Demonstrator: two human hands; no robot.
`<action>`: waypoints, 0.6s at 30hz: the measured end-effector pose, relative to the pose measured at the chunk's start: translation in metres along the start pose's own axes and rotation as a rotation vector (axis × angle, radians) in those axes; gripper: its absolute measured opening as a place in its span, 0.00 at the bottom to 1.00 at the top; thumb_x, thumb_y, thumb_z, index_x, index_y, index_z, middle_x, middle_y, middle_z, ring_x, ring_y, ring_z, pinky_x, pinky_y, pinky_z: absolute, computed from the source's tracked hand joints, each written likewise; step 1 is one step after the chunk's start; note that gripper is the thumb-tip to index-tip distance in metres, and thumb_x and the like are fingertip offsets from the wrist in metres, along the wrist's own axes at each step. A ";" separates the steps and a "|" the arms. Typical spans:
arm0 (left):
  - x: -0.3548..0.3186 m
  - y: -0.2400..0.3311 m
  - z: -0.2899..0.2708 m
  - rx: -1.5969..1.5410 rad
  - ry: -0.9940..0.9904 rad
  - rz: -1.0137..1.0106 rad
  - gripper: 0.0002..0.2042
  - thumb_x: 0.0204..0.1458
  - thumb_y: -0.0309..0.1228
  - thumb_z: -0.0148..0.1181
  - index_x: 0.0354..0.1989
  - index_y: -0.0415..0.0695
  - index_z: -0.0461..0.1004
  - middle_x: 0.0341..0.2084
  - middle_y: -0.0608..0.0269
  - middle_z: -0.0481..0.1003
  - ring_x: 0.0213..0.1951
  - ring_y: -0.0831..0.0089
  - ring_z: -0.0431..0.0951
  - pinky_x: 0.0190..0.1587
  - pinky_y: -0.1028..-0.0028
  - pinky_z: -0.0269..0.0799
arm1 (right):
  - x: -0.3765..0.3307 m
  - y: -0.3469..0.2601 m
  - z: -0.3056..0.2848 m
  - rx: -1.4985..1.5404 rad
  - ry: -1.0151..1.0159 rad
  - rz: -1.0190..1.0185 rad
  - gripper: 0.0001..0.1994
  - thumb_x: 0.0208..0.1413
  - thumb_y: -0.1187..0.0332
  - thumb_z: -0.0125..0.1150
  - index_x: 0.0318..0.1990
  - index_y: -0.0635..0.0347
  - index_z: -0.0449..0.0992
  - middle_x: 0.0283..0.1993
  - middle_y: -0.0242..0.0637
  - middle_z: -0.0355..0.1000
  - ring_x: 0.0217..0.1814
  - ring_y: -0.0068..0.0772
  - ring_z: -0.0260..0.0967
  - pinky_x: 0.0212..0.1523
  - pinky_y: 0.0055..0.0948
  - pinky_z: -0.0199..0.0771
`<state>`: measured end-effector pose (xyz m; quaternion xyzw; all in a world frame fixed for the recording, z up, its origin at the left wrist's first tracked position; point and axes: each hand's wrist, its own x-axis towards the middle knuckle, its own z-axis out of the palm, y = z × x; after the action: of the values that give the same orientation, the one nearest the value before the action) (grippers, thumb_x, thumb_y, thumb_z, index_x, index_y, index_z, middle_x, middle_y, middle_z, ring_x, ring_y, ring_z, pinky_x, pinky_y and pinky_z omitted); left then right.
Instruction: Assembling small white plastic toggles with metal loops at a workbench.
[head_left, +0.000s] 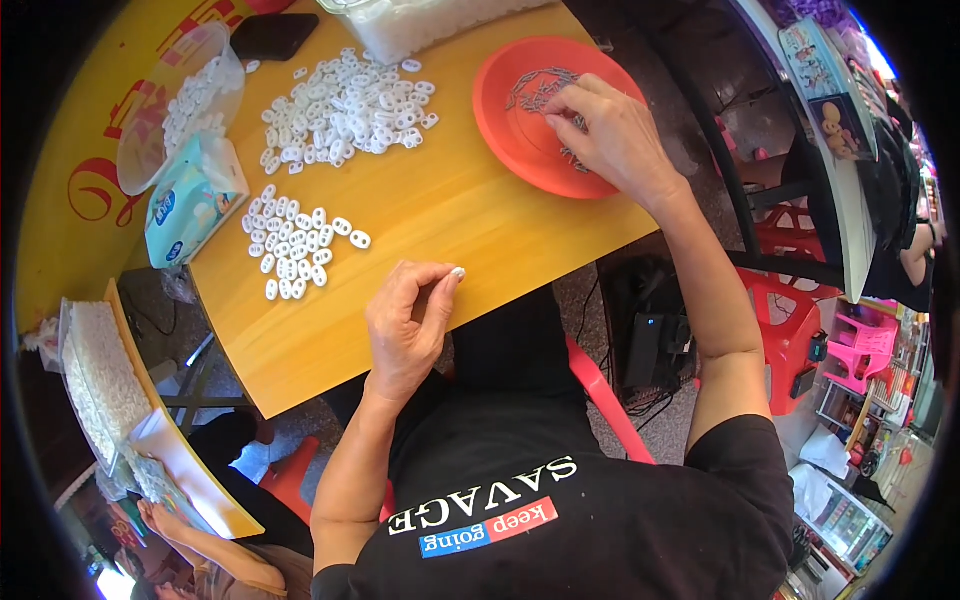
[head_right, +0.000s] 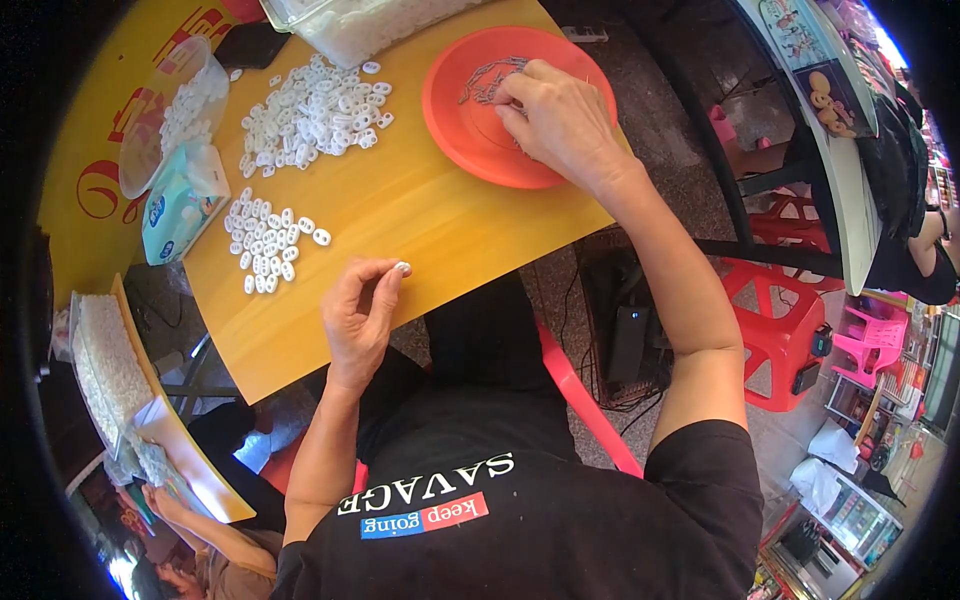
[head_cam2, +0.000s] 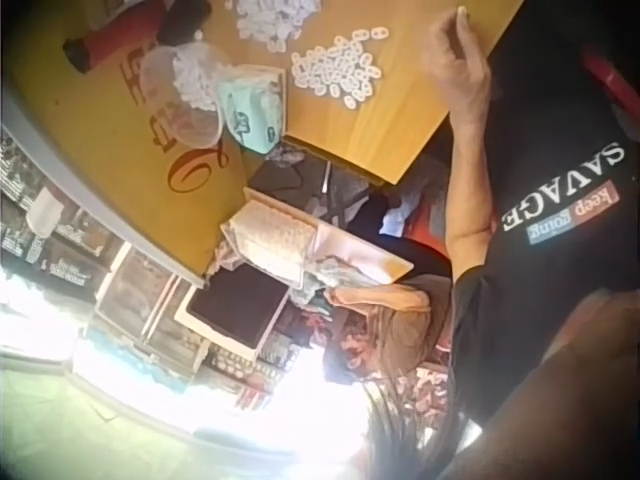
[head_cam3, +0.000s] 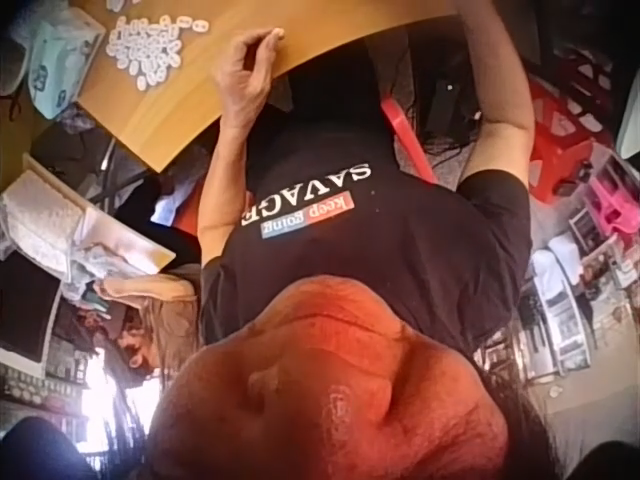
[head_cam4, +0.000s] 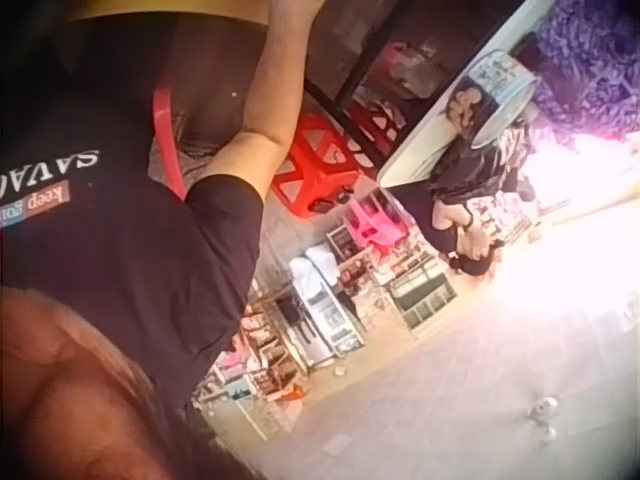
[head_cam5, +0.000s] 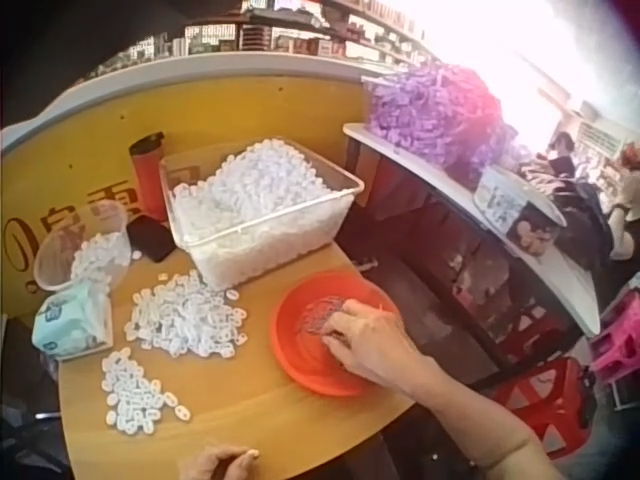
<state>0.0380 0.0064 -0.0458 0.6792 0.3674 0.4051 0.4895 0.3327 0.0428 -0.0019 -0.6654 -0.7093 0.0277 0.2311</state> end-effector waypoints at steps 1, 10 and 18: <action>0.001 0.002 -0.001 0.039 -0.009 0.020 0.03 0.53 0.19 0.61 0.35 0.36 0.75 0.25 0.59 0.74 0.26 0.72 0.73 0.29 0.76 0.68 | 0.003 -0.001 0.002 -0.036 -0.024 0.015 0.07 0.53 0.67 0.61 0.35 0.60 0.79 0.35 0.42 0.73 0.38 0.47 0.74 0.41 0.41 0.74; 0.001 0.002 0.000 0.073 -0.020 0.047 0.03 0.52 0.19 0.62 0.34 0.37 0.75 0.24 0.59 0.73 0.24 0.70 0.72 0.28 0.75 0.67 | 0.014 -0.001 0.006 -0.180 -0.142 0.100 0.08 0.54 0.66 0.61 0.34 0.62 0.79 0.35 0.40 0.75 0.37 0.44 0.75 0.40 0.39 0.73; 0.002 0.003 0.000 0.078 -0.022 0.045 0.03 0.52 0.19 0.62 0.34 0.37 0.75 0.24 0.59 0.73 0.24 0.69 0.72 0.28 0.74 0.67 | 0.012 0.006 -0.013 -0.068 -0.172 0.133 0.08 0.53 0.66 0.61 0.37 0.60 0.79 0.34 0.40 0.75 0.36 0.40 0.75 0.40 0.35 0.73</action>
<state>0.0389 0.0077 -0.0425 0.7103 0.3621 0.3941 0.4573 0.3429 0.0519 0.0112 -0.7137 -0.6813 0.0757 0.1441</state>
